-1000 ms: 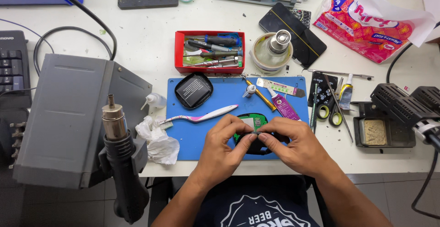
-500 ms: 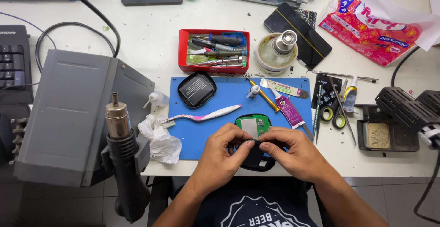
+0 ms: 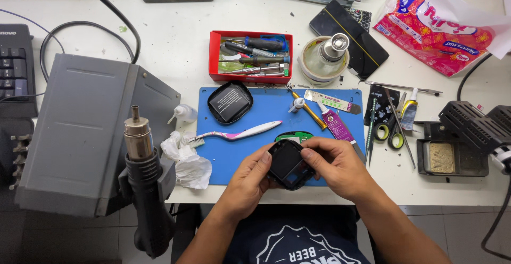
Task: The person aligns a green circuit board with a black plastic housing and presses them together. They then use a small yellow tool to scrape or clean the surface of the assembled device.
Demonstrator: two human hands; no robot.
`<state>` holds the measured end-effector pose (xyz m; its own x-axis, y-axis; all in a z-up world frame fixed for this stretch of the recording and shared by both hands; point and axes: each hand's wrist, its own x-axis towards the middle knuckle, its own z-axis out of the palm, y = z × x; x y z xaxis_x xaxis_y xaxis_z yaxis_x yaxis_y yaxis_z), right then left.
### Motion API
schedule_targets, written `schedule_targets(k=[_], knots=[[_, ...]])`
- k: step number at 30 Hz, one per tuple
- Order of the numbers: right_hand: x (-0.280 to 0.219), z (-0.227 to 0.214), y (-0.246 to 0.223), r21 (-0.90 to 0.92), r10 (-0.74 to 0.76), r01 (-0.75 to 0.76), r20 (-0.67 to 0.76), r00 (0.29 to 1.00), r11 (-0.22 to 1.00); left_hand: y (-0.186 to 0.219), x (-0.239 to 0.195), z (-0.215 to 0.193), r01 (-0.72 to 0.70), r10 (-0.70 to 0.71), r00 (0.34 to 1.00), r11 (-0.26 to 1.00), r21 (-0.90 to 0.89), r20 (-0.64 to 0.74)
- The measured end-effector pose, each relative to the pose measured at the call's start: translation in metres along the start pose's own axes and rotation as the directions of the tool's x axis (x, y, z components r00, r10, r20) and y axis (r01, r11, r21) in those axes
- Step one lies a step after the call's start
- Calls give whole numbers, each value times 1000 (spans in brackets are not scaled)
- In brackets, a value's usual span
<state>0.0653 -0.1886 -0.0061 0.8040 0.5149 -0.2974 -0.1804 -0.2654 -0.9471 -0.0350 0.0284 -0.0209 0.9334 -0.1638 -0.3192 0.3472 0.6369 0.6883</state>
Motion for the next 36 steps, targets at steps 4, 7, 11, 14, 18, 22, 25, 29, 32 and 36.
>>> schedule_targets(k=[4, 7, 11, 14, 18, 22, 25, 29, 32, 36], knots=[[4, 7, -8, 0, 4, -4, -11, 1000, 1000, 3, 0, 0, 47, -45, 999, 982, -184, 17], [4, -4, -11, -103, 70, -79, -92, 993, 991, 8, -3, -5, 38, -43, 999, 977, -209, -16], [-2, -23, -28, -494, -430, 320, -125, 894, 809, 20, -8, -15, -109, 89, 987, 982, -154, -132], [-2, -27, -30, -607, -551, 449, 23, 834, 655, 13, -4, -29, -207, 193, 969, 975, -79, -152], [2, -31, -32, -689, -575, 542, 219, 788, 480, 7, 5, -29, -283, 278, 953, 959, -27, -121], [7, -26, -32, -691, -568, 574, 282, 773, 439, 4, 10, -30, -285, 280, 953, 958, -30, -120], [11, -22, -29, -728, -464, 538, 334, 820, 426, 6, 11, -30, -277, 273, 955, 961, -16, -119], [13, -19, -22, -791, -396, 491, 345, 851, 366, 8, 12, -28, -282, 278, 953, 959, -13, -123], [14, -17, -12, -821, -404, 485, 352, 844, 300, 9, 13, -27, -280, 277, 953, 960, -13, -122], [13, -16, 4, -819, -451, 498, 344, 824, 285, 12, 15, -28, -274, 270, 954, 962, -15, -127]])
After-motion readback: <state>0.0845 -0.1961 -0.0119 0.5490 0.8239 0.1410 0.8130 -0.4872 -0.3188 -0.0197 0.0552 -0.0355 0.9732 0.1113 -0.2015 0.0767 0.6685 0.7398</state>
